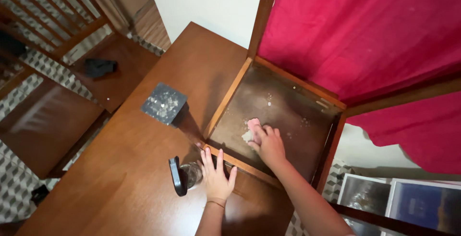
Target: The person cleans an overturned wooden chair placed on a dining table. They wipe the legs and underside with a pink cloth, spray a cleaning solution from a bottle onto the chair's base, and continue wiping the surface.
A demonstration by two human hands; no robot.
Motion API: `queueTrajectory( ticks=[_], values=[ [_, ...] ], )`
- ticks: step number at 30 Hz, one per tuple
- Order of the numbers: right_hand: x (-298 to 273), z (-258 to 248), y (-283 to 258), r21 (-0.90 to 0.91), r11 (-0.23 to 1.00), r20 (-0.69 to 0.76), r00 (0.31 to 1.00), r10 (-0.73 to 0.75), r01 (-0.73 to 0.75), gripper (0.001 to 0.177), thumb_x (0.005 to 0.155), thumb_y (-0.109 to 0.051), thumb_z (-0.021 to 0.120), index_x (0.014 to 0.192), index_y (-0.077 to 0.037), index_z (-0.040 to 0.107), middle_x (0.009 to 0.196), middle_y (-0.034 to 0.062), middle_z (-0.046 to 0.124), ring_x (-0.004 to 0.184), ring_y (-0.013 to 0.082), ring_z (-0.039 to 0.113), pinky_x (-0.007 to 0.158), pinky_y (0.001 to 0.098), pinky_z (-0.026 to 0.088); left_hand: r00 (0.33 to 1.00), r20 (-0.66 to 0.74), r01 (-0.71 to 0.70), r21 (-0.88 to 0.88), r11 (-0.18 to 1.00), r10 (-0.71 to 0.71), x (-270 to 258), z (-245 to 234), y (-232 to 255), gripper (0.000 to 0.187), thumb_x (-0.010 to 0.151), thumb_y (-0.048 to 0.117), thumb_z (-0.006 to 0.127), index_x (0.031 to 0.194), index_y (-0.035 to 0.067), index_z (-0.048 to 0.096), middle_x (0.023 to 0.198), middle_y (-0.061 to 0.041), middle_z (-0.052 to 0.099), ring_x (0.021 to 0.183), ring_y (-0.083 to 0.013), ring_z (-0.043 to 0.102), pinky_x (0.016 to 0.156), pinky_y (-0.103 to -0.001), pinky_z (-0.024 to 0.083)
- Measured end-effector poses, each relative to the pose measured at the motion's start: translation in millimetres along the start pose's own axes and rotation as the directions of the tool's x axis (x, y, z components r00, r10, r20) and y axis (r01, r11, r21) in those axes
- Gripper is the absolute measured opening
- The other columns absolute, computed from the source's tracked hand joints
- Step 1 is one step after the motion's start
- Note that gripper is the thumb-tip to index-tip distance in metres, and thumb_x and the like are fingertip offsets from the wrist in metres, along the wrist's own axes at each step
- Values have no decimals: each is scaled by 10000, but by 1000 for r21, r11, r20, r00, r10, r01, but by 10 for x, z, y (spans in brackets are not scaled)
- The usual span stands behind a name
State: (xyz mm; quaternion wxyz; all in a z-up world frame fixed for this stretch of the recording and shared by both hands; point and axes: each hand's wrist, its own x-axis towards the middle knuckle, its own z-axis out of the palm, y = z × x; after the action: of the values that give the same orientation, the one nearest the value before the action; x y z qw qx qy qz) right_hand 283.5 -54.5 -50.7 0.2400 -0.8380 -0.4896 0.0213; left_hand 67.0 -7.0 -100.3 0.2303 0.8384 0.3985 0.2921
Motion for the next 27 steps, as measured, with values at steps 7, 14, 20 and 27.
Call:
queueTrajectory(
  ticks=[7, 14, 20, 27],
  values=[
    [-179, 153, 14, 221, 957, 47, 979, -201, 186, 467, 735, 7, 718, 1183, -121, 729, 1149, 100, 659, 1043, 339, 603, 886, 408, 543, 1000, -3, 6, -2, 1000, -6, -15, 21, -2, 744, 868, 445, 694, 1485, 103, 454, 1633, -282, 196, 1521, -487, 152, 1204, -662, 135],
    [30, 337, 339, 93, 990, -111, 989, -95, 106, 318, 756, 19, 697, 1033, -125, 761, 1115, 97, 674, 1017, 329, 599, 876, 404, 542, 1000, -19, -3, 0, 1000, 3, -10, 40, -10, 748, 863, 442, 699, 1484, 104, 455, 1636, -280, 192, 1524, -483, 154, 1203, -662, 136],
    [433, 471, 572, 27, 999, -295, 955, -20, 30, 382, 782, 35, 673, 1124, -104, 772, 1069, 106, 673, 965, 338, 567, 864, 413, 518, 1000, 13, 23, -6, 1000, -23, -17, 35, -17, 746, 865, 432, 700, 1486, 100, 454, 1635, -283, 191, 1521, -487, 151, 1193, -662, 154],
    [932, 641, 750, 22, 999, -357, 934, -22, 32, 394, 813, 41, 639, 1182, -48, 748, 1088, 118, 679, 987, 347, 558, 892, 411, 509, 1000, -16, -9, 17, 1000, 9, -16, 69, -35, 762, 855, 431, 700, 1486, 91, 442, 1624, -291, 198, 1513, -498, 151, 1187, -680, 143]
  ],
)
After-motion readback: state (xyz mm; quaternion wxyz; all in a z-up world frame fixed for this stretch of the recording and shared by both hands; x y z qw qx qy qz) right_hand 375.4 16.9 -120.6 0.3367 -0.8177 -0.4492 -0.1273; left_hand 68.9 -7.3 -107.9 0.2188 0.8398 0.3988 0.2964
